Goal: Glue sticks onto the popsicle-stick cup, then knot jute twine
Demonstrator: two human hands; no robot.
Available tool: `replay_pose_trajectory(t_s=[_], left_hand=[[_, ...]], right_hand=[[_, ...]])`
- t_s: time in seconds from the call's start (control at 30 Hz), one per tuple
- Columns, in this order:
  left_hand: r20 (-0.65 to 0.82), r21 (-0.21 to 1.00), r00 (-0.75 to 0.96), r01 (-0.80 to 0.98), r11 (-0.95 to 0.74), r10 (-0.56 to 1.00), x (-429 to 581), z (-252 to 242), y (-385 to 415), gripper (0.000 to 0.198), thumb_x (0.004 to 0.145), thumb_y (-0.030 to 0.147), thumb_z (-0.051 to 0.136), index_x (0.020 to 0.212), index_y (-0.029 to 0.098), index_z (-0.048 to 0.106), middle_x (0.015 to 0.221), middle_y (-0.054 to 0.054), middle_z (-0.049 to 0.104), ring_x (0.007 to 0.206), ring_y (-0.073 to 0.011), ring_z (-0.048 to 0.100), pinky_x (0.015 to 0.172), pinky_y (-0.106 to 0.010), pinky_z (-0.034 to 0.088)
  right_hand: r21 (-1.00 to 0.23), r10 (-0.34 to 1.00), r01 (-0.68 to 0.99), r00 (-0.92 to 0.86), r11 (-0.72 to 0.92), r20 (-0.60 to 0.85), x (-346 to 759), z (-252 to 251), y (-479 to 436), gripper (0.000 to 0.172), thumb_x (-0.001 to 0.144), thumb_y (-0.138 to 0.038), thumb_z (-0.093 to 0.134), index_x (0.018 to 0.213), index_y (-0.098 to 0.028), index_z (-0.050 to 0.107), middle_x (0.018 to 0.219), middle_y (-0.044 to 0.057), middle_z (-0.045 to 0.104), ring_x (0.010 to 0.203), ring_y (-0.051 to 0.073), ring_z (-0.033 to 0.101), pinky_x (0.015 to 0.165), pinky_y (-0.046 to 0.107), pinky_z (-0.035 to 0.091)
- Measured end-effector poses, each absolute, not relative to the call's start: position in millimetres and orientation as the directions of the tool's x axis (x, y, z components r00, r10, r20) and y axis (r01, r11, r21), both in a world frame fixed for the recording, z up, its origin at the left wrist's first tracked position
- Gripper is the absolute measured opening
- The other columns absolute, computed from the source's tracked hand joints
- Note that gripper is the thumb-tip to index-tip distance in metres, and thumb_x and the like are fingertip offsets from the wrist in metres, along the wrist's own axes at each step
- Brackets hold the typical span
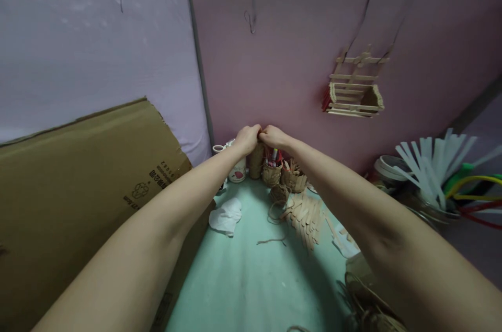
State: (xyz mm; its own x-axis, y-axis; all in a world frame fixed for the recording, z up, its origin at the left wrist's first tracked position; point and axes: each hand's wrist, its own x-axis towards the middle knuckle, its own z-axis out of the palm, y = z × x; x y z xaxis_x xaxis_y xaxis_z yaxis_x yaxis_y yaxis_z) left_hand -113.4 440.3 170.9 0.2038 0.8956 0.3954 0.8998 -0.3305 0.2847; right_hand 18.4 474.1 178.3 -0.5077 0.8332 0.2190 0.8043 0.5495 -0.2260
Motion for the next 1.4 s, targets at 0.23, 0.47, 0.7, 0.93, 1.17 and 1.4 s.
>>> replay_pose_trajectory(t_s=[0.23,0.47,0.7,0.93,1.17,1.4], left_hand=[[0.263,0.032,0.271,0.957,-0.289,0.926,-104.6,174.7,438.1,0.033,0.087,0.027,0.038,0.089,0.017,0.069,0.098,-0.014,0.070,0.101,-0.0296,0.057,0.093,-0.049,0.026],[0.455,0.176,0.214,0.930,-0.323,0.864,-98.6,195.3,423.5,0.023,0.080,0.028,0.053,0.095,0.020,0.069,0.099,-0.011,0.068,0.107,-0.0291,0.053,0.103,-0.053,0.016],[0.678,0.456,-0.012,0.791,-0.408,0.735,-42.5,195.8,335.9,0.038,0.079,0.022,0.058,0.116,0.021,0.054,0.124,-0.014,0.050,0.125,-0.0335,0.039,0.104,-0.052,0.026],[0.309,0.675,0.376,0.560,-0.481,0.873,45.0,100.8,160.0,0.059,0.073,0.038,0.066,0.127,0.023,0.048,0.127,-0.011,0.041,0.117,-0.0268,0.047,0.101,-0.043,0.041],[0.125,0.589,0.420,0.698,-0.407,0.899,106.9,37.7,85.5,0.089,0.055,0.040,0.081,0.135,0.036,0.044,0.147,-0.010,0.022,0.132,-0.0397,0.030,0.102,-0.055,0.037],[0.243,0.737,0.329,0.549,-0.394,0.912,108.7,28.3,93.2,0.060,0.064,0.021,0.070,0.122,0.027,0.054,0.132,-0.011,0.035,0.117,-0.0278,0.047,0.105,-0.041,0.039]], right_hand=[[-0.474,0.813,0.683,-0.328,0.556,0.481,60.3,203.7,440.9,0.032,0.075,-0.013,0.046,0.093,-0.009,0.072,0.087,0.009,0.068,0.079,0.017,0.058,0.078,0.028,0.044],[-0.420,0.701,0.609,-0.343,0.672,0.625,114.4,234.3,361.8,0.024,0.074,-0.015,0.053,0.089,-0.012,0.071,0.091,0.007,0.064,0.080,0.016,0.057,0.085,0.034,0.047],[-0.592,0.756,0.520,-0.178,0.616,0.630,178.6,253.9,216.6,0.019,0.080,-0.020,0.058,0.096,-0.016,0.067,0.088,0.004,0.065,0.077,0.014,0.060,0.076,0.032,0.050],[-0.823,0.834,0.335,0.159,0.458,0.528,235.6,176.3,93.9,0.015,0.083,-0.027,0.060,0.094,-0.021,0.067,0.091,0.003,0.065,0.078,0.014,0.063,0.074,0.029,0.052],[-0.970,0.944,0.176,0.253,0.169,0.211,255.6,83.0,55.4,0.015,0.079,-0.033,0.064,0.086,-0.021,0.069,0.080,0.002,0.066,0.071,0.014,0.060,0.070,0.027,0.050],[-0.987,0.939,0.108,0.312,0.117,0.145,259.3,69.1,27.9,0.018,0.078,-0.038,0.066,0.083,-0.021,0.069,0.080,0.003,0.066,0.071,0.016,0.059,0.070,0.030,0.049]])
